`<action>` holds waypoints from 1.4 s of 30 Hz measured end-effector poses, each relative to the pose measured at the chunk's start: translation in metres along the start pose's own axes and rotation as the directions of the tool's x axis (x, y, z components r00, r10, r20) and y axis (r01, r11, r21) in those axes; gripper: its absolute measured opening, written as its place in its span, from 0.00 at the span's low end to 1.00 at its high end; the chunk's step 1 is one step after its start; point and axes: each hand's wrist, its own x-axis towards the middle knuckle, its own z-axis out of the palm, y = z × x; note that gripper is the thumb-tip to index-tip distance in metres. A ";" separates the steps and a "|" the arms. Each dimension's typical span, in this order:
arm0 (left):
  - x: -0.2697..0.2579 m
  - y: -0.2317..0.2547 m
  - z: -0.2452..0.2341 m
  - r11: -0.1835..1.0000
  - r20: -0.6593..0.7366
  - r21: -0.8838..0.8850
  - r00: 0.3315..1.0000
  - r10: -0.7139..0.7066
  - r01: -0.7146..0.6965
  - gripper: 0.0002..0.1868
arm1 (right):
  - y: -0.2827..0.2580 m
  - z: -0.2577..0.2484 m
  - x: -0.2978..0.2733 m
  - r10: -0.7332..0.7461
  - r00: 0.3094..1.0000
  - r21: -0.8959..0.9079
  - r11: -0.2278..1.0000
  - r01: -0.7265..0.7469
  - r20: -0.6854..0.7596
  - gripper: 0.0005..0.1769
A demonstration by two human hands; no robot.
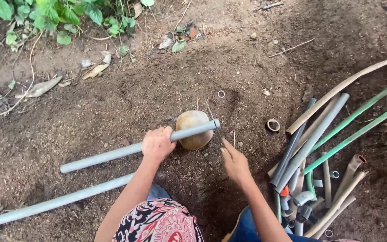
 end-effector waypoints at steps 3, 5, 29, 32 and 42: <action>0.003 -0.001 -0.005 1.000 0.023 -0.001 1.000 0.000 0.000 0.18 | 0.006 0.003 -0.002 -0.013 1.000 0.020 1.000 0.013 -0.006 0.24; 0.003 0.000 -0.007 1.000 0.036 0.002 0.999 -0.007 0.006 0.18 | 0.017 0.004 -0.020 0.026 1.000 0.023 0.999 -0.026 0.007 0.24; 0.011 0.018 -0.053 0.997 0.114 0.076 0.993 -0.024 0.015 0.16 | 0.000 -0.002 -0.018 0.073 0.996 -0.002 0.997 -0.073 0.048 0.27; 0.011 0.013 -0.050 0.999 0.059 0.046 0.998 -0.025 0.023 0.14 | 0.033 0.005 -0.031 0.085 0.996 0.059 0.995 -0.086 0.019 0.27; 0.008 0.015 -0.048 0.999 -0.015 0.036 1.000 -0.002 0.003 0.14 | 0.031 0.006 -0.023 0.030 0.999 0.056 0.998 -0.028 -0.031 0.25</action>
